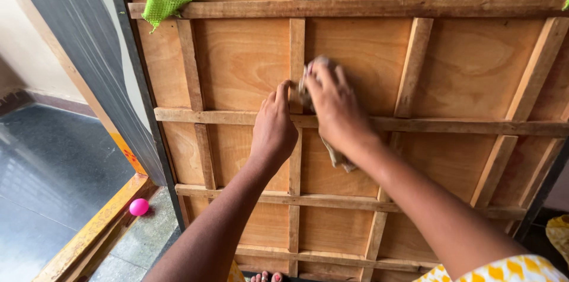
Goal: The person wipes the underside of a large wooden board with a cloth. They systematically clean the surface, moving the cloth across the wooden panels and frame.
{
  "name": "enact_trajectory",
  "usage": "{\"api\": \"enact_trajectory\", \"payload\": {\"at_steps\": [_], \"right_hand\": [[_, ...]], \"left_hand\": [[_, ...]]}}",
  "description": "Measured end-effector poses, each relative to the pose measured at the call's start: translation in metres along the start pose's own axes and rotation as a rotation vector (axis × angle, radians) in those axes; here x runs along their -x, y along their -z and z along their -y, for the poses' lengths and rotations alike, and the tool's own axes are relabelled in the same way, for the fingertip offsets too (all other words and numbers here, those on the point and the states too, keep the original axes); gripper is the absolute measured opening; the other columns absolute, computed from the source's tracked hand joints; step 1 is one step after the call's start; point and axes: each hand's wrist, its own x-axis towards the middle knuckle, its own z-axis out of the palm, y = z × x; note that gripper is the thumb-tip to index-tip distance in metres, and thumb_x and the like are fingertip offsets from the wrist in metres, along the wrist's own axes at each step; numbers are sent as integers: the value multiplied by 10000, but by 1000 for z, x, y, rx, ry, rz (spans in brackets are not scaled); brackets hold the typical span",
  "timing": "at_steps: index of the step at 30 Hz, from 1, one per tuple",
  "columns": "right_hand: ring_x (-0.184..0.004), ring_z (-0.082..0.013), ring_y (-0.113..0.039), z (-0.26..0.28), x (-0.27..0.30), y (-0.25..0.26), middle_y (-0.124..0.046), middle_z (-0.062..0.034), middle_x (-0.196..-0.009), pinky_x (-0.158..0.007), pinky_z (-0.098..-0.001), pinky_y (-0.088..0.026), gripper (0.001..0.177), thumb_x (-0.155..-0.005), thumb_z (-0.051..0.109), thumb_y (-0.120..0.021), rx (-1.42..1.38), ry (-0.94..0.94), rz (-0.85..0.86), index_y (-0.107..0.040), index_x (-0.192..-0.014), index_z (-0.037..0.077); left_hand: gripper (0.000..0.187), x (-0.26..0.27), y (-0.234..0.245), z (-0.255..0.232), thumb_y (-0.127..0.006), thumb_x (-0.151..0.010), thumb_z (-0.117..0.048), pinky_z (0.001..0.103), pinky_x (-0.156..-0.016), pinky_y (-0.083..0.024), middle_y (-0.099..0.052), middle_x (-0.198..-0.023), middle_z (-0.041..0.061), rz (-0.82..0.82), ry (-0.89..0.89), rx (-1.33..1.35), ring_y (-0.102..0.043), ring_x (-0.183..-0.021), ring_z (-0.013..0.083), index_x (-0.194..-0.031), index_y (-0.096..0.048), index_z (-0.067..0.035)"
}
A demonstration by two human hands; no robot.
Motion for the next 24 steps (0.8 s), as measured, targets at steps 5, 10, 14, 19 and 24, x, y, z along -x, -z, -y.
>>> {"api": "enact_trajectory", "payload": {"at_steps": [5, 10, 14, 19, 24], "right_hand": [[-1097, -247, -578, -5, 27, -3, -588, -98, -1241, -985, -329, -564, 312, -869, -134, -687, -12, 104, 128, -689, -1147, 9], [-1107, -254, -601, -54, 40, 44, -665, -40, -1132, -899, -355, -564, 316, -751, 17, -742, 1, -74, 245, -736, -1053, 112], [-1089, -269, -633, -75, 48, 54, -685, -60, -1128, -898, -395, -573, 263, -792, -60, -696, 108, -214, 222, -774, -965, 122], [-1015, -333, -641, -34, 47, 4, -647, -237, -1159, -740, -337, -616, 147, -800, -34, -715, 84, -69, 80, -727, -946, -34], [-969, -278, -662, -24, 42, 8, -692, -163, -1031, -805, -303, -626, 277, -850, -158, -646, -54, 2, 62, -743, -1050, 8]], "left_hand": [[629, 9, 4, 1, -483, -833, 104, 474, -1020, -447, -590, -1277, 256, -24, -69, 13, -547, -1212, 413, -1446, -393, -1], [596, 18, 10, 2, -495, -811, 126, 476, -975, -473, -595, -1241, 226, -41, -159, -16, -564, -1148, 409, -1391, -438, 0], [374, 19, 17, 6, -611, -789, 57, 463, -904, -480, -571, -1115, 168, 84, -97, -201, -553, -1089, 361, -1147, -543, -27], [380, 20, 18, 11, -653, -730, 51, 445, -898, -472, -552, -1138, 156, 94, -145, -322, -526, -1114, 341, -1096, -600, -36], [439, 19, 15, 11, -687, -746, 10, 456, -919, -473, -542, -1179, 171, 113, -139, -350, -522, -1132, 343, -1171, -580, -19]]}}
